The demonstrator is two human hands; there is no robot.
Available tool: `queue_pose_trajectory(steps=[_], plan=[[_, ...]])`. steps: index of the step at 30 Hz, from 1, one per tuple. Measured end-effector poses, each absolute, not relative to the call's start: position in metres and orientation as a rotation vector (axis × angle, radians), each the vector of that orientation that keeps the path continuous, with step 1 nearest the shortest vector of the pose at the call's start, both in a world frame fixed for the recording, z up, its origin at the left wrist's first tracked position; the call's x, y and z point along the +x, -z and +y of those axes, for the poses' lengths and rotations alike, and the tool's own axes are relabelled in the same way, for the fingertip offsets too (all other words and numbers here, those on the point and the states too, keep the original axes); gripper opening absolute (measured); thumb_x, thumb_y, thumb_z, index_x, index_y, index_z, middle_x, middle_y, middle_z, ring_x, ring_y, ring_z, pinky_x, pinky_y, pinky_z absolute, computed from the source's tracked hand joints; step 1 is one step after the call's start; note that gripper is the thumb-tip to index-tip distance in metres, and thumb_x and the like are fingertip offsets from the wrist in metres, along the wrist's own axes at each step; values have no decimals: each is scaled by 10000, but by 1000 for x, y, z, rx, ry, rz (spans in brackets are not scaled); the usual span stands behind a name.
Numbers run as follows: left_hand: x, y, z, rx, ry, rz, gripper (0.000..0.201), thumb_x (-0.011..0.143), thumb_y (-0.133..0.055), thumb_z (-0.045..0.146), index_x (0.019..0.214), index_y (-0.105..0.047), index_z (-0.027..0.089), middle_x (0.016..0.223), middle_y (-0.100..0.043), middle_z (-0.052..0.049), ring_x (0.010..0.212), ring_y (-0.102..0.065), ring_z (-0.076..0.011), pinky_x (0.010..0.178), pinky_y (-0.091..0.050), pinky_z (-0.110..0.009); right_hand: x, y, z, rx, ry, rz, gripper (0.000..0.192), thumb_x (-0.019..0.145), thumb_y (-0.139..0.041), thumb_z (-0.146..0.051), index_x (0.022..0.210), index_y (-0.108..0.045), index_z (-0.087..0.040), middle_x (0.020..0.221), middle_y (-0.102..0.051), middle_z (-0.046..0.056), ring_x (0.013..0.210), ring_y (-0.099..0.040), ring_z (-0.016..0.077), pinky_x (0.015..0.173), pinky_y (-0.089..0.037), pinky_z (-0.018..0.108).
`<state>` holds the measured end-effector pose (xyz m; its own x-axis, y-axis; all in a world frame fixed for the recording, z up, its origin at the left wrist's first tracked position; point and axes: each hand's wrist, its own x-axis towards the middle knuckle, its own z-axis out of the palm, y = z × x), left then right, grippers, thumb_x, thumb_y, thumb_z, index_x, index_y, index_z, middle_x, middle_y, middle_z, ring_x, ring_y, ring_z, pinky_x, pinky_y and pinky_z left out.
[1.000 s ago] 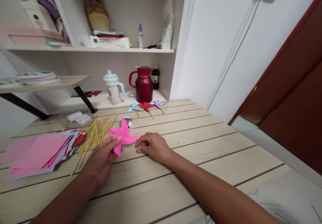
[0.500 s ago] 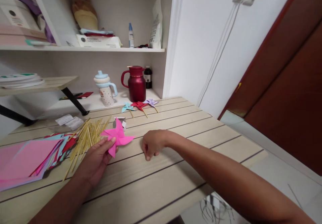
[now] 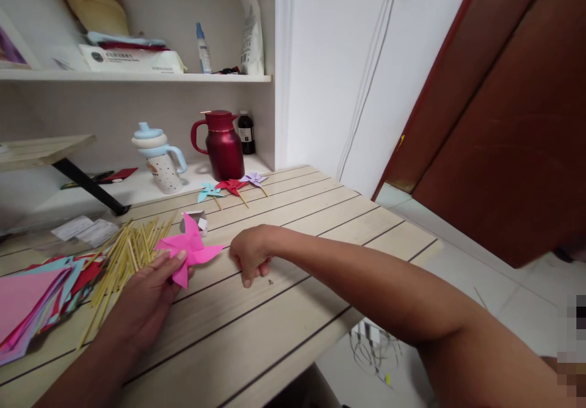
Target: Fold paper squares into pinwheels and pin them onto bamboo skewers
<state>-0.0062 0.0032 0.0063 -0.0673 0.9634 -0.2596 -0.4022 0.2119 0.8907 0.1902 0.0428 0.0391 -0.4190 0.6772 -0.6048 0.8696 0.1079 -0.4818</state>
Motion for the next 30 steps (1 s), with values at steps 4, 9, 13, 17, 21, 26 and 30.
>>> queue_pose_trajectory(steps=[4,9,13,17,21,26,30], plan=[[-7,-7,1,686,-1271,1128,197,823,-649,4,739,-735,160,723,-679,0,626,-622,-71,625,-540,-147,208,-29,41,1556,1443,2228,138,764,-713,-263,704,-616,-186,545,-622,-37,494,-602,131,549,-475,255],[-9,-4,2,726,-1242,1138,71,784,-720,89,820,-739,147,746,-677,-1,670,-602,-82,670,-521,-163,247,-16,18,1565,1643,2439,84,817,-645,-181,861,-715,-167,816,-708,5,728,-631,110,700,-490,220],[-10,-2,3,774,-1226,1096,182,646,-844,210,774,-735,138,749,-671,4,699,-582,-97,680,-501,-177,267,-11,-15,1732,1579,2605,129,811,-616,-124,882,-717,-162,839,-690,16,738,-587,119,661,-451,216],[-9,-2,3,762,-1223,1108,189,634,-844,210,767,-730,139,721,-659,12,684,-563,-95,678,-489,-183,266,-6,-41,1905,1525,2685,176,804,-588,-94,897,-710,-181,850,-687,17,698,-580,123,618,-447,223],[-8,-3,3,725,-1227,1153,114,717,-768,138,824,-732,143,759,-673,8,706,-576,-91,704,-489,-184,262,-1,-49,2032,1511,2716,144,780,-608,-79,808,-704,-183,832,-695,16,728,-615,137,650,-467,234],[-7,-5,0,727,-1214,1159,120,735,-761,128,850,-733,146,762,-672,13,694,-572,-87,701,-489,-182,263,3,-49,1990,1617,2718,120,762,-643,-85,793,-695,-189,797,-680,1,736,-621,138,668,-472,239],[-7,-3,-1,749,-1230,1164,114,737,-751,121,844,-740,160,738,-668,18,686,-570,-87,685,-481,-175,259,4,-50,2040,1556,2732,130,764,-639,-83,802,-698,-193,808,-677,-3,734,-602,132,662,-456,237]])
